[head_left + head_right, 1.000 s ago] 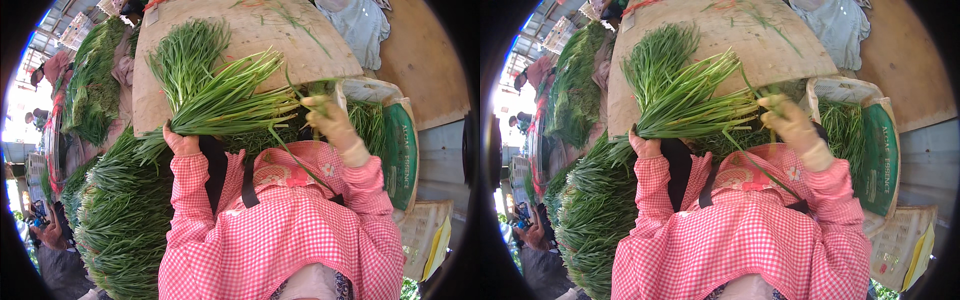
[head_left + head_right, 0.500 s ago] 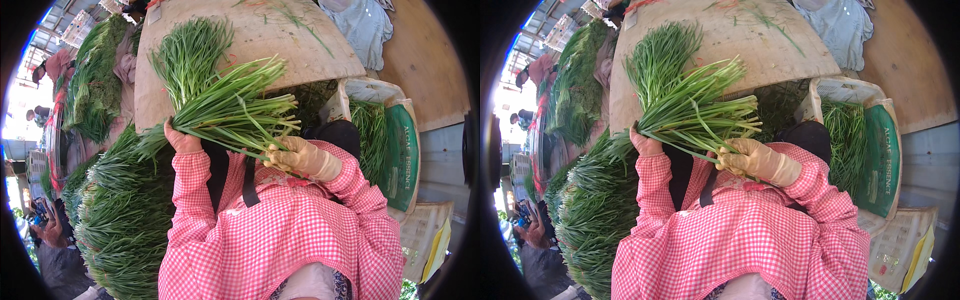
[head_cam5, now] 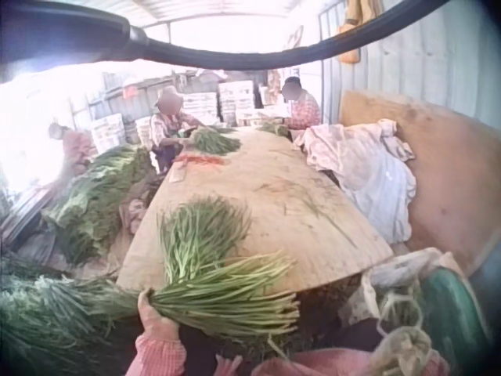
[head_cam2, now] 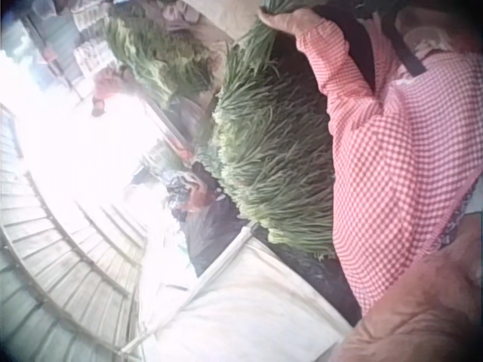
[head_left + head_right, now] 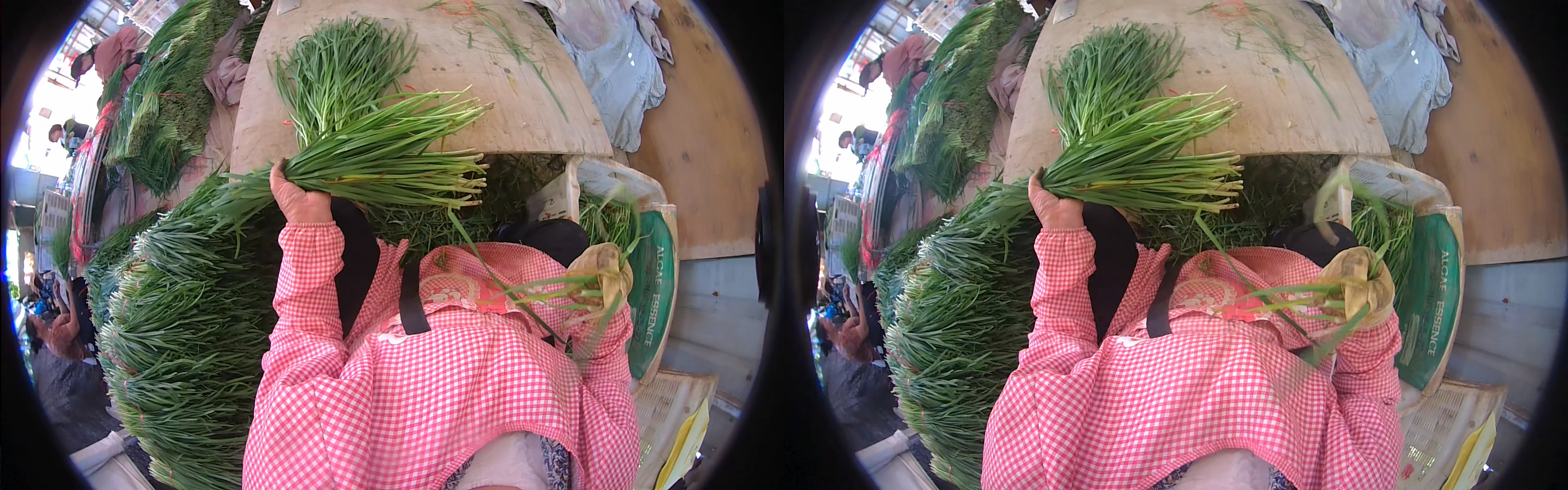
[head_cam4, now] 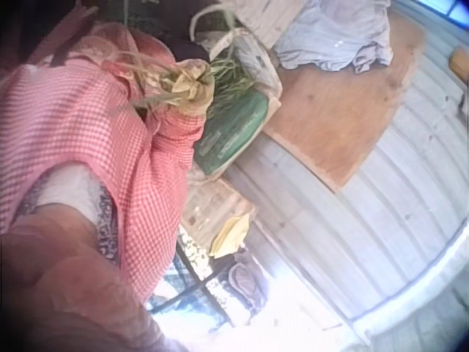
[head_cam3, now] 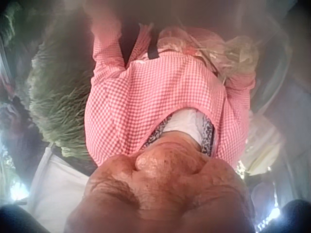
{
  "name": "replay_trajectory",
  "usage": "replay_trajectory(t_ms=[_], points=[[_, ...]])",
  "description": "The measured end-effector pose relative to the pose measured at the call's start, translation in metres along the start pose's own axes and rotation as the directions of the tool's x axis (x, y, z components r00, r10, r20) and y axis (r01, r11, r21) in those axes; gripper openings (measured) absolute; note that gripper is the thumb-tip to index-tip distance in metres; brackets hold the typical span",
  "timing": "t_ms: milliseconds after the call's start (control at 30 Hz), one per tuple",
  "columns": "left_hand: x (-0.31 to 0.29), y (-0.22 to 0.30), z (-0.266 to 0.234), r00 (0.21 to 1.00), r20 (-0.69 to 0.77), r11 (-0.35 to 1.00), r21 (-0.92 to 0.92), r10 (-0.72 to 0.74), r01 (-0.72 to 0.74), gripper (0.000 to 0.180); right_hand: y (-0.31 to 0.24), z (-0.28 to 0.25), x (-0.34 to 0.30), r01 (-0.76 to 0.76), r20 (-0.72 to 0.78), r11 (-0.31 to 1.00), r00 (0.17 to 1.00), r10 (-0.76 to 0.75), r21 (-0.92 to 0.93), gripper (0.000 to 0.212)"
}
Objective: The person sorts and cleans bunches of green chives by hand, stripping away yellowed or damaged leaves from the stalks and placing cleaned bundles into a plastic crate.
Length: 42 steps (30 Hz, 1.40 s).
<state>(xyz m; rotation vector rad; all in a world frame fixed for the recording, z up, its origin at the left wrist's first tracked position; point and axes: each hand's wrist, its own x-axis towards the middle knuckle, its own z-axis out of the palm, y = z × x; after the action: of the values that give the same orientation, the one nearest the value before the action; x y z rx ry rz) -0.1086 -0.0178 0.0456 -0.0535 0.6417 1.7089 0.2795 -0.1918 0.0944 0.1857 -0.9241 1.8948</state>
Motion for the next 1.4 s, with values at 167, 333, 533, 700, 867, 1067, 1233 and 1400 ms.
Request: replay_trajectory(t_ms=[167, 333, 533, 700, 867, 1067, 1233, 1400], points=[[0.003, 0.004, -0.005, 0.998, -0.047, 0.999, 0.019, -0.032, 0.033, 0.019, 0.01, 0.004, 0.039, -0.459, -0.631, -0.527, 0.748, 0.205, -0.715, 0.034], [0.001, 0.001, -0.012, 0.998, 0.005, 0.998, 0.023, -0.067, 0.067, 0.021, 0.004, -0.032, 0.079, -0.464, -0.429, -0.404, 0.885, -0.179, -0.788, 0.039], [-0.017, -0.018, 0.0, 0.994, 0.054, 0.992, 0.092, -0.09, 0.084, 0.025, 0.051, -0.093, 0.106, -0.624, -0.599, 0.156, 0.781, 0.179, -0.766, 0.041], [-0.015, -0.015, -0.002, 0.995, -0.066, 0.993, 0.088, -0.078, 0.084, 0.026, 0.061, -0.1, 0.096, -0.316, -0.545, 0.805, 0.838, -0.011, -0.502, 0.028], [-0.006, -0.015, -0.015, 0.993, -0.05, 0.993, 0.06, -0.103, 0.106, 0.025, 0.027, -0.076, 0.076, -0.011, -0.526, 0.976, 0.841, 0.128, 0.22, 0.026], [-0.002, -0.026, -0.018, 0.991, -0.06, 0.993, 0.025, -0.118, 0.119, 0.024, 0.048, -0.015, 0.085, -0.083, 0.118, 0.982, 0.991, 0.063, 0.169, 0.028], [-0.012, -0.025, -0.01, 0.991, -0.069, 0.992, 0.053, -0.111, 0.115, 0.024, 0.049, 0.008, 0.109, -0.307, -0.086, 0.743, 0.943, 0.321, -0.594, 0.027], [-0.022, -0.03, -0.01, 0.992, -0.055, 0.99, 0.077, -0.111, 0.115, 0.019, 0.116, -0.03, 0.124, -0.249, -0.204, -0.62, 0.968, -0.144, -0.744, 0.031]])
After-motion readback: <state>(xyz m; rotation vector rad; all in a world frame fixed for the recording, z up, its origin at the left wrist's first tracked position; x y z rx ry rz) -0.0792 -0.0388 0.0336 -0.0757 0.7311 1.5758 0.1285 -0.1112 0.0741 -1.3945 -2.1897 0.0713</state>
